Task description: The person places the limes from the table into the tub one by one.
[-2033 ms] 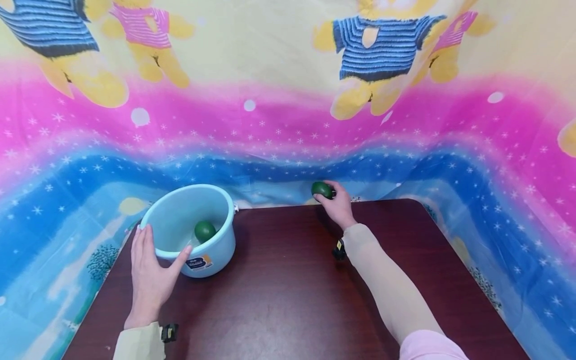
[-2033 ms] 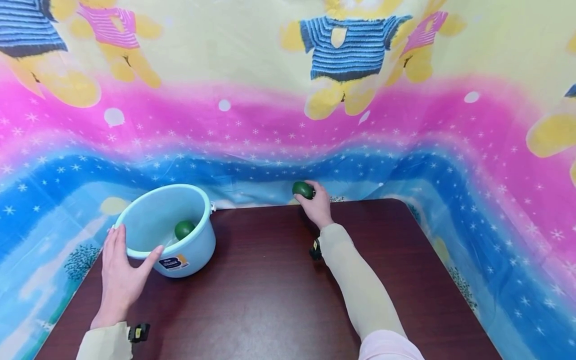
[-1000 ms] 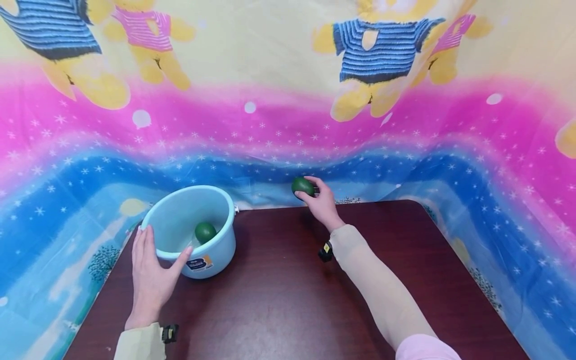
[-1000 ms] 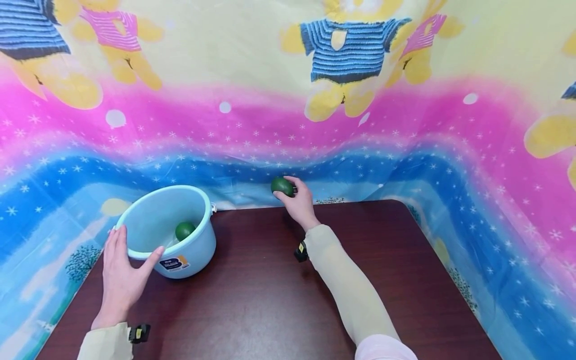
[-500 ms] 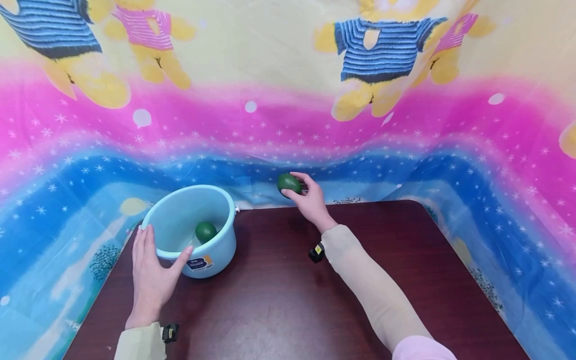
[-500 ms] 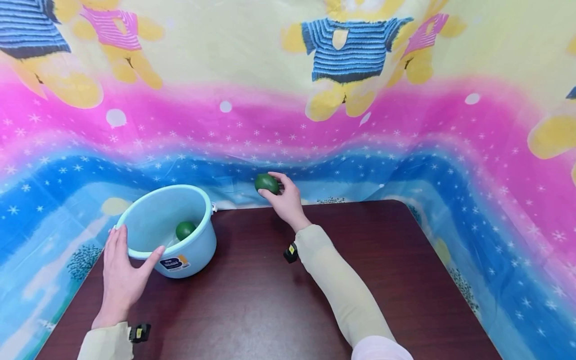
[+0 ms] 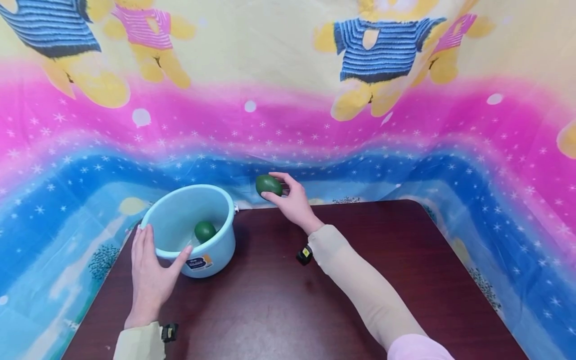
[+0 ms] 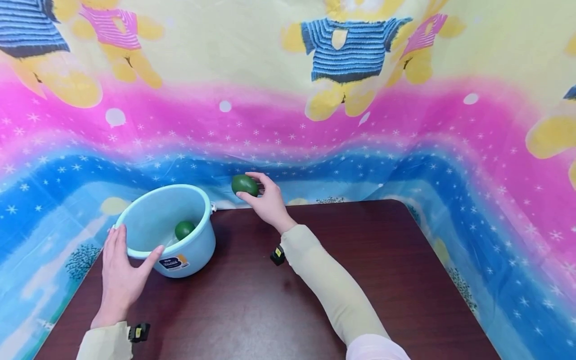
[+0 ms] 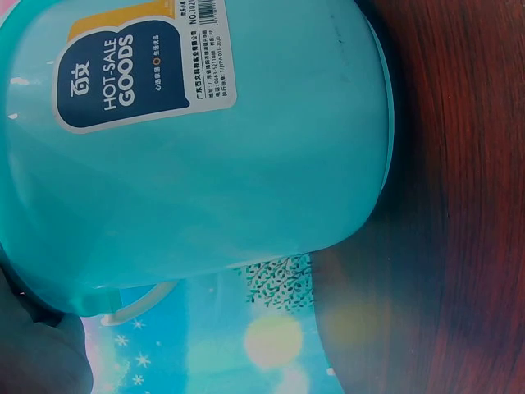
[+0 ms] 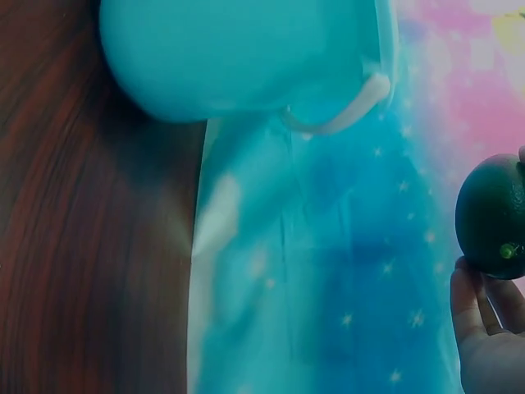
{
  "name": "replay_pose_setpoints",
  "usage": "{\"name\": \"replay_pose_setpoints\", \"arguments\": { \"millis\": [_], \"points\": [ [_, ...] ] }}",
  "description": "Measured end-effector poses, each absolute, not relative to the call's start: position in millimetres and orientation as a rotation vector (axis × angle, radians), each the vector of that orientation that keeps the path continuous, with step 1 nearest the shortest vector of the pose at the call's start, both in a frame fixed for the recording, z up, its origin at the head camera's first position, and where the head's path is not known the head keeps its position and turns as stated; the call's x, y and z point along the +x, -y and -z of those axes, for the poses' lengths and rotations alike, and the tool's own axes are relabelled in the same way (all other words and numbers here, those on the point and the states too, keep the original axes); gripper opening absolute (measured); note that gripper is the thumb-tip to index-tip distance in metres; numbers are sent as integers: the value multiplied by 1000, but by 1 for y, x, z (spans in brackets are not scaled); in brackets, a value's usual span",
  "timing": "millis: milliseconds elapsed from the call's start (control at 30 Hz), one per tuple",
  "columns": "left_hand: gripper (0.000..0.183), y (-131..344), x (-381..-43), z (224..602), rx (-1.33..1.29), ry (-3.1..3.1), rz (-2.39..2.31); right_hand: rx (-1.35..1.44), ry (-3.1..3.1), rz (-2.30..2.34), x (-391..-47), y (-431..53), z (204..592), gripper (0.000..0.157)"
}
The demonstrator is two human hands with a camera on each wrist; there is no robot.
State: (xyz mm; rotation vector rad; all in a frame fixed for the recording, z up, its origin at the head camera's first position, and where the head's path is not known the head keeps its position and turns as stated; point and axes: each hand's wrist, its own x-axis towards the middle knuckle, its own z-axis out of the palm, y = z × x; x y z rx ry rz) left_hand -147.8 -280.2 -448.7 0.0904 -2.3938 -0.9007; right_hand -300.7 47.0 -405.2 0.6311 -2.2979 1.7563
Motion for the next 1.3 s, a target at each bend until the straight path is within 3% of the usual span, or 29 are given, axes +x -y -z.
{"name": "replay_pose_setpoints", "arguments": {
  "millis": [500,1300],
  "points": [
    [102,281,-149,451,93,2390,915,811,2364,-1737,-283,-3,390,57],
    [103,281,-147,449,91,2401,914,856,2379,-1770,-270,32,386,58]
  ]
}}
